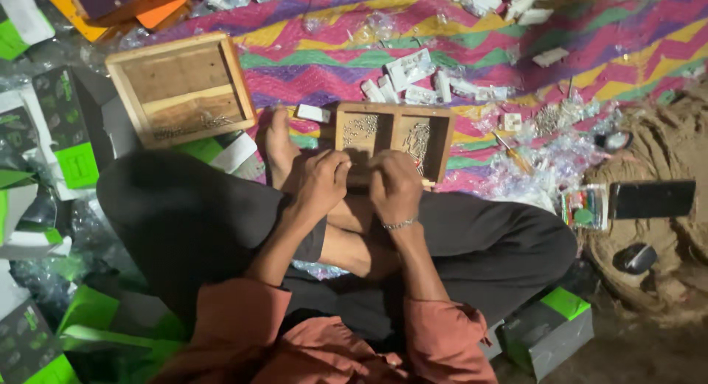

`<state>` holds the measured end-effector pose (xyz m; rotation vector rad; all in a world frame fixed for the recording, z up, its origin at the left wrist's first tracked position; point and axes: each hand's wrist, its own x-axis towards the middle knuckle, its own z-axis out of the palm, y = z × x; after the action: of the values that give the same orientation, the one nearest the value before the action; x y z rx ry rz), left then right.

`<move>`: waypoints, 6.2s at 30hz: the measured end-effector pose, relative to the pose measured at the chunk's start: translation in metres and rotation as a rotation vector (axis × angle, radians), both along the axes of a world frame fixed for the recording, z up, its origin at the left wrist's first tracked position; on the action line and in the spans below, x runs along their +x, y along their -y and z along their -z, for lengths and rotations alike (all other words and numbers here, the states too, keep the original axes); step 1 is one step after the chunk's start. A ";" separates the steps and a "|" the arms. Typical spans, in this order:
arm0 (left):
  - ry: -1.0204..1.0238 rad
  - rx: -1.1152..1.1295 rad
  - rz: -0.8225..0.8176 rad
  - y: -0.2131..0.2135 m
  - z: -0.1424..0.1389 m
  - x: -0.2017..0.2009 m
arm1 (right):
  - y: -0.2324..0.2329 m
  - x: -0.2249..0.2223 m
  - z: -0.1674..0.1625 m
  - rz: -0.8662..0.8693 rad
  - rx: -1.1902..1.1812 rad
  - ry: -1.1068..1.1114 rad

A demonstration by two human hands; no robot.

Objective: The person sits on the floor and assembles small electrical components by hand. They pick up white plastic pieces and metal pins from a wooden box, insert the pins into the plastic, and place the assembled units into a second wooden box. The person repeats this process continuously.

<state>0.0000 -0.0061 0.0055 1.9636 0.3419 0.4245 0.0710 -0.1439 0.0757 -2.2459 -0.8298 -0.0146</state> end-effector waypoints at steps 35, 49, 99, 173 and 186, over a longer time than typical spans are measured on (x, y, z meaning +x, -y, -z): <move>-0.271 -1.117 0.149 -0.008 0.013 -0.001 | -0.003 -0.003 0.012 -0.018 0.067 -0.204; -0.291 -0.984 0.163 -0.008 0.016 0.003 | 0.004 0.003 0.021 0.075 0.108 -0.437; -0.150 -0.245 0.135 -0.013 -0.024 0.002 | 0.010 0.014 0.010 -0.162 -0.120 -0.193; -0.392 -1.285 0.049 0.002 0.035 0.005 | -0.004 -0.009 0.035 -0.055 -0.227 -0.044; -0.296 -1.314 0.180 -0.003 0.035 0.009 | 0.004 0.000 0.048 0.038 0.122 -0.243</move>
<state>0.0090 -0.0027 -0.0293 0.7364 0.4595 -0.2165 0.0708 -0.1479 0.0281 -2.0975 -0.6385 0.1813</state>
